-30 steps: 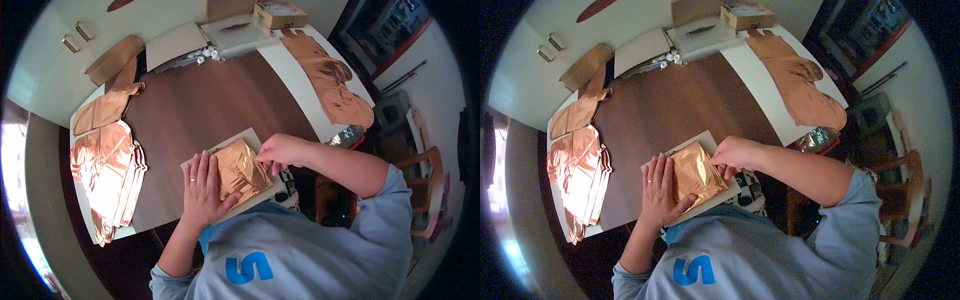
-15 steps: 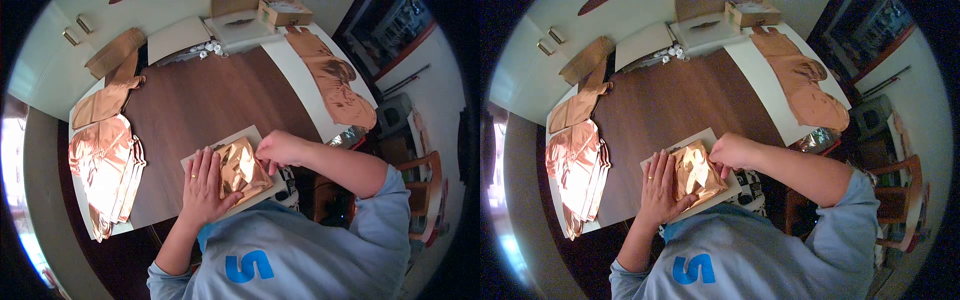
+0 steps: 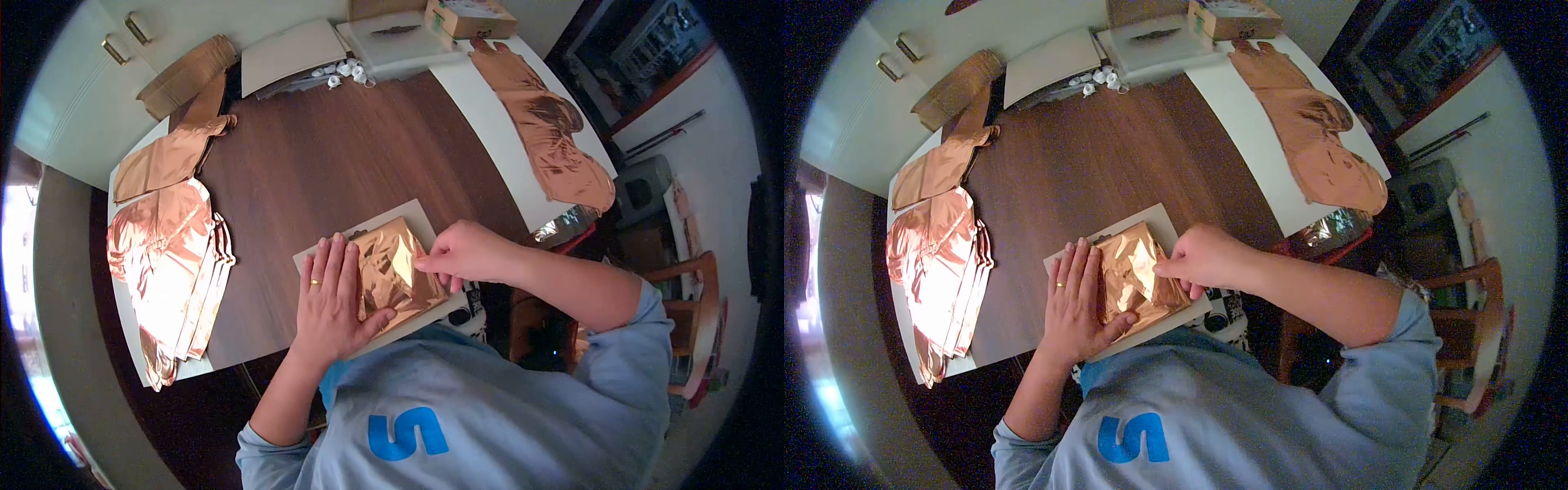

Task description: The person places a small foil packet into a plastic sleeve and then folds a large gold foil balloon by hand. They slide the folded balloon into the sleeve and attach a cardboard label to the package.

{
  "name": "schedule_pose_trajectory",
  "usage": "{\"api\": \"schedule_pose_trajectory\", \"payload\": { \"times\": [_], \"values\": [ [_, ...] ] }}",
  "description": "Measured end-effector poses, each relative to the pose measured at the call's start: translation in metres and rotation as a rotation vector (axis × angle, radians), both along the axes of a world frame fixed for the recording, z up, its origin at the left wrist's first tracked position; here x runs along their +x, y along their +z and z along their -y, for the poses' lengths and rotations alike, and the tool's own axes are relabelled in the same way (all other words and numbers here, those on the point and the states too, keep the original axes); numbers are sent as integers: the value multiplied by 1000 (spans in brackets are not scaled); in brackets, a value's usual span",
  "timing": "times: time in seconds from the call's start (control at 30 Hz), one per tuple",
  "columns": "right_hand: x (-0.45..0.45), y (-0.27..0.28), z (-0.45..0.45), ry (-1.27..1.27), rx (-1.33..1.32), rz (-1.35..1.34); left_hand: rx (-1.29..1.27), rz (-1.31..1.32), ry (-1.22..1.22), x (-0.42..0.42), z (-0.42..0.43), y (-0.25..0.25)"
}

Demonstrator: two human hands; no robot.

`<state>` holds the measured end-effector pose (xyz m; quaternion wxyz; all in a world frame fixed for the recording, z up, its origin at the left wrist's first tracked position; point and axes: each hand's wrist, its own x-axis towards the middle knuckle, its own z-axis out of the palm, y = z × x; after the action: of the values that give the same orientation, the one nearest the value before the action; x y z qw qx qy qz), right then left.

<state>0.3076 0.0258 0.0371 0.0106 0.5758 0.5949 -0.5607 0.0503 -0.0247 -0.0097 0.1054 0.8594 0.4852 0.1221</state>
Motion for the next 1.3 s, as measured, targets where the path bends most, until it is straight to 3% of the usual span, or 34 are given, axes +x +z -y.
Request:
{"api": "schedule_pose_trajectory", "payload": {
  "times": [0.43, 0.73, 1.03, 1.13, 1.3],
  "values": [
    [-6, 11, 0, 93, 60, 128, -12, 29, 3, -2, 0, -1],
    [-3, -7, 3, -13, 5, -40, -16, 5, -1, -2, 0, 0],
    [-11, 6, -5, -104, -67, 4, -13, 23, -3, -1, -1, 0],
    [-10, -7, -5, -100, 16, -80, -17, 25, -3, -2, 0, 1],
    [-7, -7, -7, -196, -175, -142, -20, 33, -1, -2, 0, 2]
  ]
}}
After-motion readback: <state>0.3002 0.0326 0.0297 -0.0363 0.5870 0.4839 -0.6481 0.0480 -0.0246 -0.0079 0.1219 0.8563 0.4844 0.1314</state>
